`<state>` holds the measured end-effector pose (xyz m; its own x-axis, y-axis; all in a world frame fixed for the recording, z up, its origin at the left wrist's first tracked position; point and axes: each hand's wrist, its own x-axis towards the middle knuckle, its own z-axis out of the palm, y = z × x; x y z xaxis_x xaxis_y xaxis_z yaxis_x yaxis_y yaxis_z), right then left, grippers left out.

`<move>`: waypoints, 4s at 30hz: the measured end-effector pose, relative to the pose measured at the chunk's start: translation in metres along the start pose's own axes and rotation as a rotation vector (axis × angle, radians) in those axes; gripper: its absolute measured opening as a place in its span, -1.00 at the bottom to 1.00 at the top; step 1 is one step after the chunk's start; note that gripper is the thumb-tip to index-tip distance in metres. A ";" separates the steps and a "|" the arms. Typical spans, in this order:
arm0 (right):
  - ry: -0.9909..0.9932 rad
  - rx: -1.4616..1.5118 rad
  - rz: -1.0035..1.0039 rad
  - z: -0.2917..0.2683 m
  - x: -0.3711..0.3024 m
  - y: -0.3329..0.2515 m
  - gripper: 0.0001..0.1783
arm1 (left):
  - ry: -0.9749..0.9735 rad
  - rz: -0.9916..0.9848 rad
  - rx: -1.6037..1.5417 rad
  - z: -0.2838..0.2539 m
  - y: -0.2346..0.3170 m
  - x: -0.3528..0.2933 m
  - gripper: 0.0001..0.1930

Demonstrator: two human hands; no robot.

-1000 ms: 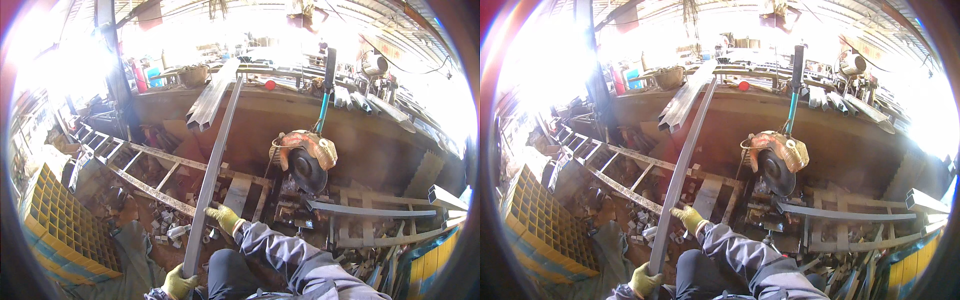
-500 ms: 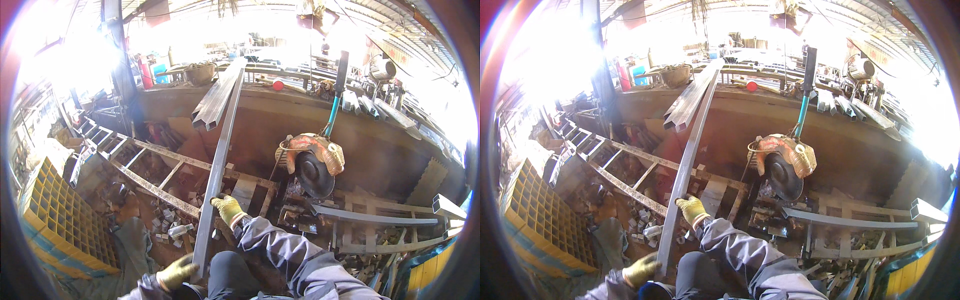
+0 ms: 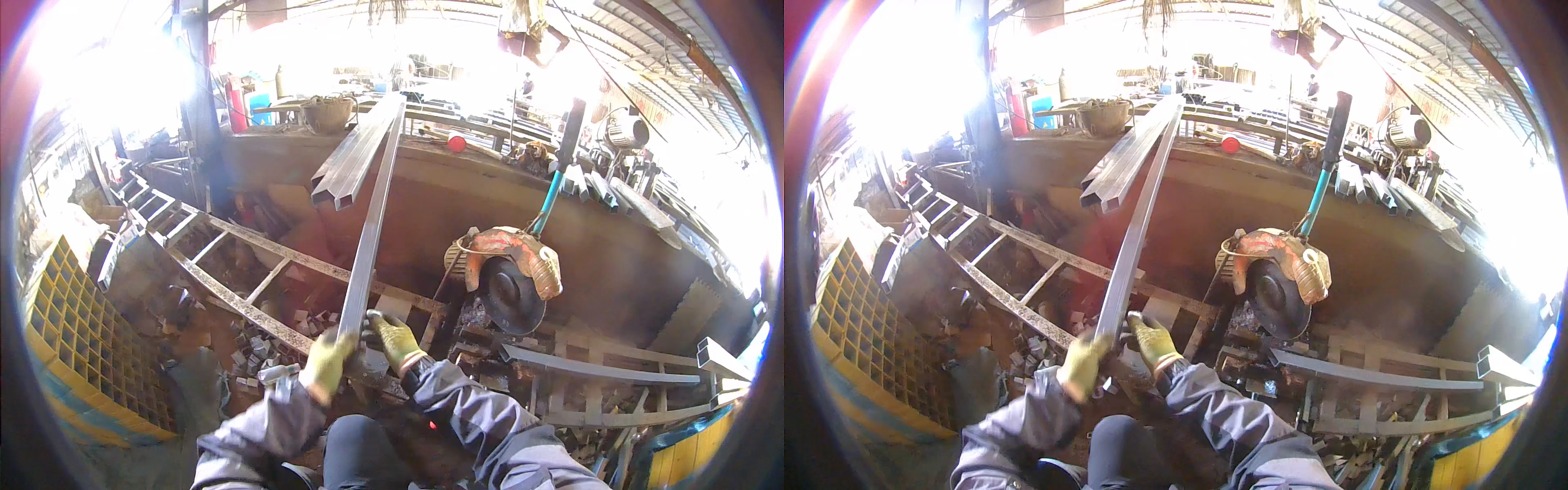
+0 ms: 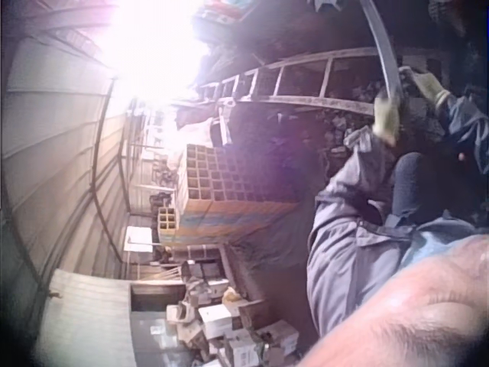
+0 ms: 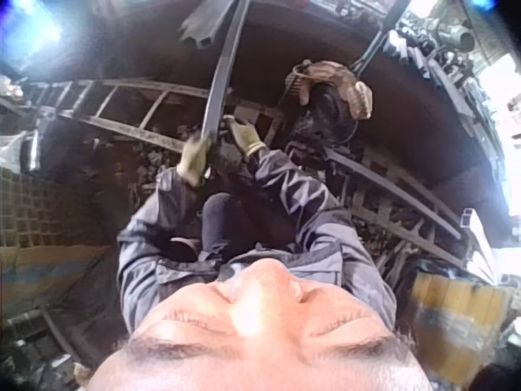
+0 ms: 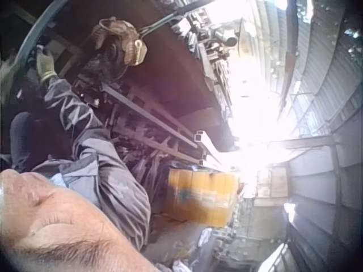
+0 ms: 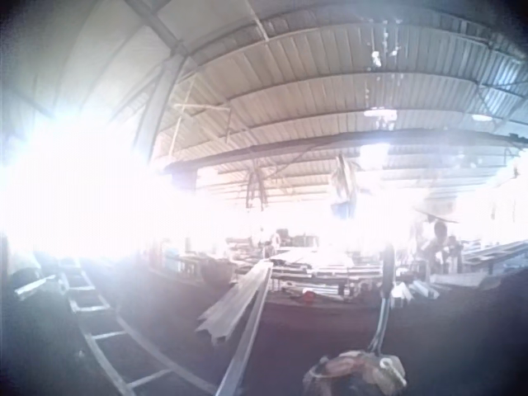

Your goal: The person puts on gloves and uses a chop saw to cut several long metal profiles into shorter pieces. The person positions each profile, operates the saw, and removes the cut pieces, placing them aside.

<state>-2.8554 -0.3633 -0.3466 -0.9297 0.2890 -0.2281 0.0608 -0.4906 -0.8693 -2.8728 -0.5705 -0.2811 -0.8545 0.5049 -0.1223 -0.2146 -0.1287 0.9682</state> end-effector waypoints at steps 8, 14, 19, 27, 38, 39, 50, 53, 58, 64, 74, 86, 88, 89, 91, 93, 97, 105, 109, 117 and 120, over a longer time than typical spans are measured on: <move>-0.136 -0.010 0.072 -0.059 -0.090 -0.010 -0.40 | -0.106 0.034 -0.148 0.035 0.069 0.246 -0.50; -0.026 0.108 0.118 -0.096 -0.154 -0.014 -0.48 | 0.078 -0.020 0.113 0.026 0.051 0.310 -0.46; 0.077 0.108 0.199 -0.117 -0.197 -0.017 -0.48 | 0.059 -0.047 -0.252 0.021 0.045 0.371 -0.43; 0.132 0.111 0.134 -0.138 -0.236 -0.026 -0.43 | 0.264 0.093 -0.091 0.028 0.052 0.423 -0.52; 0.160 -0.103 -0.136 -0.178 -0.293 -0.040 -0.50 | 0.070 0.346 0.160 0.075 -0.094 0.037 -0.54; 0.163 -0.092 -0.215 -0.188 -0.299 -0.041 -0.50 | 0.091 0.345 0.274 0.077 -0.112 0.004 -0.57; 1.132 0.400 -0.372 -0.486 -0.296 -0.051 -0.54 | -0.166 0.145 0.305 0.097 -0.189 -0.075 -0.60; 1.208 0.432 -0.188 -0.545 -0.281 -0.044 -0.50 | -0.183 0.067 0.316 0.099 -0.197 -0.068 -0.60; 1.215 0.446 -0.208 -0.590 -0.253 -0.044 -0.41 | -0.189 0.111 0.438 0.111 -0.208 -0.069 -0.62; 1.471 0.120 -0.232 -0.600 -0.255 -0.059 -0.23 | -0.183 0.097 0.469 0.126 -0.204 -0.070 -0.62; 1.185 0.804 -0.724 -0.574 -0.351 -0.118 -0.48 | -0.487 0.627 0.382 0.217 -0.105 -0.114 -0.63; 0.889 0.906 -0.473 -0.391 -0.403 -0.042 -0.72 | -0.738 0.769 1.481 0.334 -0.051 -0.149 0.06; 0.782 0.897 -0.428 -0.362 -0.402 -0.034 -0.73 | -0.698 0.938 1.492 0.290 -0.040 -0.137 -0.05; 0.689 0.880 -0.420 -0.347 -0.402 -0.032 -0.74 | -0.687 1.048 1.434 0.270 -0.032 -0.130 -0.13; 0.392 0.917 -0.467 -0.310 -0.399 -0.026 -0.72 | -0.640 0.965 1.411 0.233 -0.004 -0.121 -0.18; 0.400 0.915 -0.318 -0.276 -0.392 -0.030 -0.69 | -0.626 1.000 1.315 0.210 0.027 -0.116 -0.23; 0.202 0.950 -0.366 -0.213 -0.392 -0.043 -0.65 | -0.748 0.910 1.459 0.174 0.089 -0.110 -0.40; 0.156 0.949 -0.374 -0.164 -0.429 -0.023 -0.55 | -0.802 1.078 1.281 0.140 0.111 -0.074 -0.45; 0.298 1.031 -0.353 -0.189 -0.469 0.008 -0.54 | -0.991 1.163 1.273 0.193 0.106 -0.081 -0.41; 0.712 1.342 -0.786 -0.254 -0.616 0.041 -0.43 | -1.312 1.367 1.031 0.401 0.036 -0.159 -0.31; 0.936 1.218 -0.845 -0.275 -0.672 0.053 -0.47 | -1.482 1.395 0.986 0.470 0.003 -0.194 -0.36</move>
<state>-2.1270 -0.3575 -0.3601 -0.0295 0.8870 -0.4609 -0.9763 -0.1244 -0.1769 -2.4848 -0.2675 -0.1515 0.7240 0.6415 0.2535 0.6378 -0.7626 0.1082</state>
